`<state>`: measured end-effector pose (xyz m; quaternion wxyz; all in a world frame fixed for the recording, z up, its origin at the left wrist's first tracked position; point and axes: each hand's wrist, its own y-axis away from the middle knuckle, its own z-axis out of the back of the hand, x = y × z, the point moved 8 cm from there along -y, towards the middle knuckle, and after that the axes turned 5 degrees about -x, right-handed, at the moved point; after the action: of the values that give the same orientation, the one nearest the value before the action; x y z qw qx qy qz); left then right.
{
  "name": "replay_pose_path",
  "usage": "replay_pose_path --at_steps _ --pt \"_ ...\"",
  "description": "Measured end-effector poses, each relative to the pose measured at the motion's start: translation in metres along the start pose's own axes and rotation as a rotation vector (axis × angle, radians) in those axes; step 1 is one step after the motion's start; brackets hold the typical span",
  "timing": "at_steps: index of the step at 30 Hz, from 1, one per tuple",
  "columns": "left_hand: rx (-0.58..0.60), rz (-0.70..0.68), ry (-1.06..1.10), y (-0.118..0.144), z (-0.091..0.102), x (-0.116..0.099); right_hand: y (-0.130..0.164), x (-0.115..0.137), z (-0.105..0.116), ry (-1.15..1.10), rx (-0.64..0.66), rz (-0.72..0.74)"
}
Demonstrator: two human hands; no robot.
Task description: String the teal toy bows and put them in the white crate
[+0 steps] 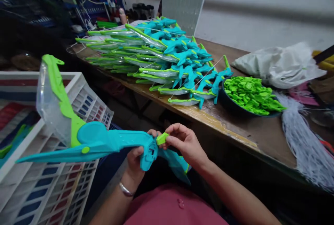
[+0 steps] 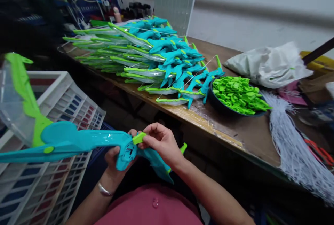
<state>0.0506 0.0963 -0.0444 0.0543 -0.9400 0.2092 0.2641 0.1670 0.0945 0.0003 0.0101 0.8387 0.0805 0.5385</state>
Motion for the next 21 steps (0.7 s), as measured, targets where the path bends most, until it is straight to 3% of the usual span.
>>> replay_pose_path --at_steps 4,8,11,13,18,21 --pt "-0.059 0.012 -0.010 0.003 0.008 0.006 0.009 -0.001 -0.011 0.173 0.100 0.031" --pt "-0.161 0.052 0.015 0.004 0.018 0.014 0.018 0.011 -0.024 0.521 0.158 0.310" --pt "-0.224 0.048 0.023 0.006 0.025 0.017 0.027 0.017 -0.035 0.770 0.134 0.547" --pt "-0.260 0.041 0.031 0.008 0.030 0.019 0.032 0.015 -0.039 0.862 0.106 0.632" --pt "-0.314 0.051 0.000 0.016 0.038 0.026 0.043 0.009 -0.038 0.976 0.019 0.701" --pt "-0.287 0.081 0.031 0.017 0.031 0.030 0.051 0.011 -0.042 1.065 0.030 0.763"
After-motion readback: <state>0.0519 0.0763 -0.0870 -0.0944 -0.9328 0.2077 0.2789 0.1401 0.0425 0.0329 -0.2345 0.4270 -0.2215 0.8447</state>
